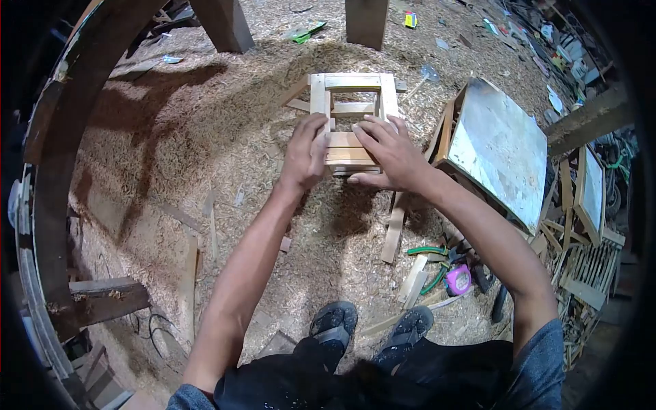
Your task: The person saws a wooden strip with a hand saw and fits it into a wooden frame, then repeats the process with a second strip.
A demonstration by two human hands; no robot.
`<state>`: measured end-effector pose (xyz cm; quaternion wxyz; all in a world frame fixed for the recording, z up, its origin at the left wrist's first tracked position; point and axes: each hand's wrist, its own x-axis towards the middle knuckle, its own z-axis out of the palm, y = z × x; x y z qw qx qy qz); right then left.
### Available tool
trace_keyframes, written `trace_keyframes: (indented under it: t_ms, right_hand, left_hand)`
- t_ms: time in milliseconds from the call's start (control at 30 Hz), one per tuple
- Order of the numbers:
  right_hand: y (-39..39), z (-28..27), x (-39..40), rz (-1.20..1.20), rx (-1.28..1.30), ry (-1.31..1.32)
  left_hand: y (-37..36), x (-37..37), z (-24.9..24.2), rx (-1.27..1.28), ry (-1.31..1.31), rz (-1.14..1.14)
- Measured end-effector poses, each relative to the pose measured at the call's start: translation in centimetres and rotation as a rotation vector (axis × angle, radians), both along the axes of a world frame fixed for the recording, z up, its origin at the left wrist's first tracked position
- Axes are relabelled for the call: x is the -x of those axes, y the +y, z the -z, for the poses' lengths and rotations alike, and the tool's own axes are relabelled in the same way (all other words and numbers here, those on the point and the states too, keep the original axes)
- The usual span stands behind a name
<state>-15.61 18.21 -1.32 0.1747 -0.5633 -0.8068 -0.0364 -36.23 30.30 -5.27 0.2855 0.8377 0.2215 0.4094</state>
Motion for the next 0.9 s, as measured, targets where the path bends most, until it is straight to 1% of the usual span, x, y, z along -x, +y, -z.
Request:
trace_keyframes:
  t_ms: [33, 67, 100, 133, 167, 200, 233, 267, 300, 333, 367, 467, 500, 533, 600, 633, 667, 733, 767, 833, 900]
  right_hand:
    - [0.3, -0.4, 0.5, -0.006, -0.078, 0.023]
    - [0.8, -0.3, 0.6, -0.009, -0.023, 0.098]
    - [1.5, -0.2, 0.6, -0.014, 0.034, 0.172]
    - [2.4, 0.1, 0.5, -0.018, 0.088, 0.244]
    - [3.6, 0.6, 0.6, -0.077, -0.025, 0.292]
    - [4.4, 0.7, 0.5, -0.099, 0.044, 0.331]
    - [5.1, 0.9, 0.5, -0.117, 0.111, 0.374]
    - [5.1, 1.4, 0.7, -0.135, 0.187, 0.419]
    - [5.4, 1.5, 1.0, -0.134, 0.107, 0.504]
    - [5.6, 1.4, 1.0, -0.138, 0.153, 0.510]
    - [5.6, 1.2, 1.0, -0.144, 0.206, 0.517]
    - [6.0, 1.1, 0.7, -0.218, 0.318, 0.488]
    - [6.1, 1.1, 0.5, -0.248, 0.344, 0.472]
    - [6.3, 1.0, 0.5, -0.246, 0.345, 0.492]
    - [5.9, 0.9, 0.5, -0.233, 0.356, 0.526]
    - [5.8, 0.5, 0.7, -0.210, 0.357, 0.517]
    - [6.1, 0.9, 0.8, -0.222, 0.291, 0.538]
    - [6.6, 1.1, 1.3, -0.209, 0.269, 0.486]
    - [6.7, 1.1, 1.3, -0.188, 0.329, 0.472]
    - [6.6, -0.2, 1.1, -0.188, 0.430, 0.526]
    - [7.1, -0.6, -0.5, -0.225, 0.547, 0.603]
  left_hand:
    - [0.1, 0.0, -0.2, 0.093, -0.071, -0.021]
    - [-0.1, -0.1, -0.4, 0.188, -0.144, -0.045]
    - [-0.2, -0.5, -0.3, 0.142, -0.130, -0.145]
    - [0.2, -1.1, 0.5, 0.220, -0.181, -0.237]
    - [0.6, -2.0, 1.2, 0.295, -0.232, -0.327]
    - [0.4, -2.2, 1.0, 0.374, -0.274, -0.414]
    - [0.2, -1.9, 0.3, 0.657, -0.182, -0.327]
    - [0.1, -1.6, 0.9, 0.692, -0.074, -0.345]
    - [0.9, -1.7, 1.0, 0.717, 0.021, -0.360]
    - [1.4, -1.8, 1.0, 0.739, 0.111, -0.377]
    - [1.0, -1.6, 1.4, 0.725, 0.029, -0.334]
    - [0.8, -1.4, 2.5, 0.756, -0.006, -0.373]
    - [0.4, -1.5, 1.8, 0.751, 0.029, -0.411]
    - [0.0, -1.8, 1.4, 0.711, -0.021, -0.441]
    - [-0.5, -2.1, 0.4, 0.660, 0.029, -0.458]
    - [-0.5, -2.1, 0.4, 0.663, 0.038, -0.451]
    - [-0.5, -2.0, 0.3, 0.666, 0.047, -0.442]
    - [0.1, -1.9, -0.2, 0.683, 0.084, -0.420]
    - [0.3, -1.7, -0.5, 0.700, 0.112, -0.408]
    - [0.6, -1.4, -0.7, 0.749, 0.212, -0.383]
    - [0.2, -2.0, -0.8, 0.717, 0.112, -0.307]
